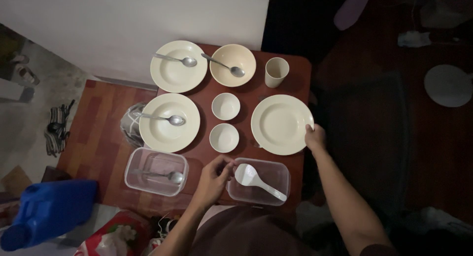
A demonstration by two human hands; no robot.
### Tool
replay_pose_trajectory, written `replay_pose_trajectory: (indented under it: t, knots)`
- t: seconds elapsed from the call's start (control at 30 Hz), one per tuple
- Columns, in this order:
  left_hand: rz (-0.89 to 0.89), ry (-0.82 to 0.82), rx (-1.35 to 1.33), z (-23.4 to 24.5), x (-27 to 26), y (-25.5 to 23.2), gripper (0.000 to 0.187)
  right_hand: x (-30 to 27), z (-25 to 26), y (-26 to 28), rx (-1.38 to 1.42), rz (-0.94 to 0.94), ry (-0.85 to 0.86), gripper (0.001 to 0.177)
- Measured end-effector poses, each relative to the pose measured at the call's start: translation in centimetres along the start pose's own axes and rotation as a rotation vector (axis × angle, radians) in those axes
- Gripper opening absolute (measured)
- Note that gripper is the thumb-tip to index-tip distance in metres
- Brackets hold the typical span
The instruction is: Setting a dining table with plates, bowls, and cutlery from a dish rack.
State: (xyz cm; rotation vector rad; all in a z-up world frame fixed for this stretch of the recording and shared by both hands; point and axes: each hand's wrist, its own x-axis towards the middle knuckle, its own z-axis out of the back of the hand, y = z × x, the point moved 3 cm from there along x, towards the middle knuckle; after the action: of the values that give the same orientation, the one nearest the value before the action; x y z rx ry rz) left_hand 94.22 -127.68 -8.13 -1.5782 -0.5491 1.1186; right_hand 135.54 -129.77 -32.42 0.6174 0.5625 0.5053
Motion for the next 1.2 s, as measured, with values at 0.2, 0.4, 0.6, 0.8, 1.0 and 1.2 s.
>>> replay_pose_trajectory:
  t: [0.2, 0.4, 0.6, 0.8, 1.0, 1.2]
  knots:
    - [-0.011, 0.002, 0.014, -0.3, 0.4, 0.1, 0.016, 1.0, -1.2, -1.6, -0.093, 0.115, -0.040, 0.037]
    - [0.004, -0.010, 0.048, -0.4, 0.1, -0.7, 0.016, -1.0, -0.2, 1.3, -0.080, -0.005, -0.001, 0.040]
    - [-0.034, 0.002, 0.062, 0.0, 0.3, -0.1, 0.015, -5.3, 3.2, 3.4, 0.161, -0.148, 0.047, 0.040]
    - [-0.028, 0.008, 0.005, -0.3, 0.3, -0.1, 0.015, -6.7, 2.8, -3.3, 0.053, 0.428, -0.044, 0.038]
    - [-0.031, 0.009, 0.091, -1.0, 0.6, 0.1, 0.018, -10.9, 3.0, -1.4, 0.070, 0.470, -0.040, 0.045]
    - [-0.033, -0.003, 0.143, -1.3, 0.4, -0.7, 0.018, -11.2, 2.4, -0.5, 0.016, 0.455, -0.075, 0.037]
